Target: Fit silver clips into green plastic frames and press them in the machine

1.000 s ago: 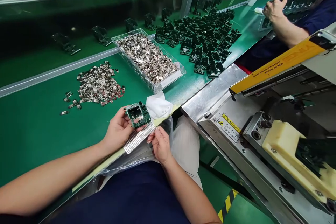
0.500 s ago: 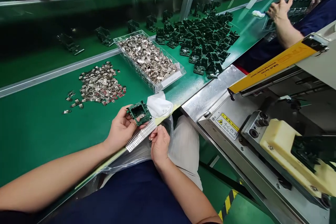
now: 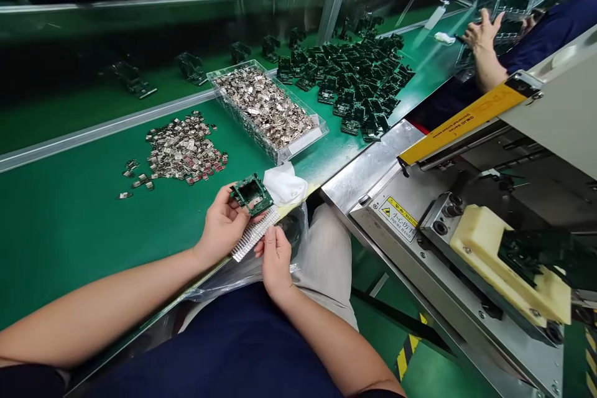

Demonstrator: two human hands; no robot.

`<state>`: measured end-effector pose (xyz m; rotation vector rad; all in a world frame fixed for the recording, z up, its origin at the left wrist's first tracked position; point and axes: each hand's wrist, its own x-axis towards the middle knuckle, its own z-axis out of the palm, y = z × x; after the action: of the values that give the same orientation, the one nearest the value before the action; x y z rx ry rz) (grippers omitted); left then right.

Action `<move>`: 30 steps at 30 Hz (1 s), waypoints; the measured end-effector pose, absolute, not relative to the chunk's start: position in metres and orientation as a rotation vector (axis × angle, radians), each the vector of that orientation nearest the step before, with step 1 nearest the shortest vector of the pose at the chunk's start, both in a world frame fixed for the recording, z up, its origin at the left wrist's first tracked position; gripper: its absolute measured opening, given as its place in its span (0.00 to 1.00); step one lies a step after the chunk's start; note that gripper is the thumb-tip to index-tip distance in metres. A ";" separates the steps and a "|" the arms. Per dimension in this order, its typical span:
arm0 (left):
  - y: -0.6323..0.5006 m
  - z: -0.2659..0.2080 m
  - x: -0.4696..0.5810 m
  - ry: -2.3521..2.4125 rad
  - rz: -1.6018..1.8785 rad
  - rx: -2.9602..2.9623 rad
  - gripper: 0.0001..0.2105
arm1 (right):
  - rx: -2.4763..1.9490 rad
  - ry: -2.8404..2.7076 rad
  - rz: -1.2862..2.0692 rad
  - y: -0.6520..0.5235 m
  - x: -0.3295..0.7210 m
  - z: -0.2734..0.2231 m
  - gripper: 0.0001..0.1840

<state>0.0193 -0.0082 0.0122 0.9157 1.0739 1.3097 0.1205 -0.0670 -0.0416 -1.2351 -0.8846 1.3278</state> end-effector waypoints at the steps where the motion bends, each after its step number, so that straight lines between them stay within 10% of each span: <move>1: -0.009 0.012 0.020 1.070 1.313 0.910 0.21 | -1.207 -0.879 1.343 -0.067 0.121 -0.042 0.24; 30: -0.010 0.012 0.038 1.073 1.318 0.860 0.22 | -1.369 -1.421 1.165 -0.060 0.147 -0.065 0.23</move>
<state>0.0382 -0.0104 0.0120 0.8595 1.0726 1.3180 0.1475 -0.0603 -0.0650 -1.3688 -1.4210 1.1654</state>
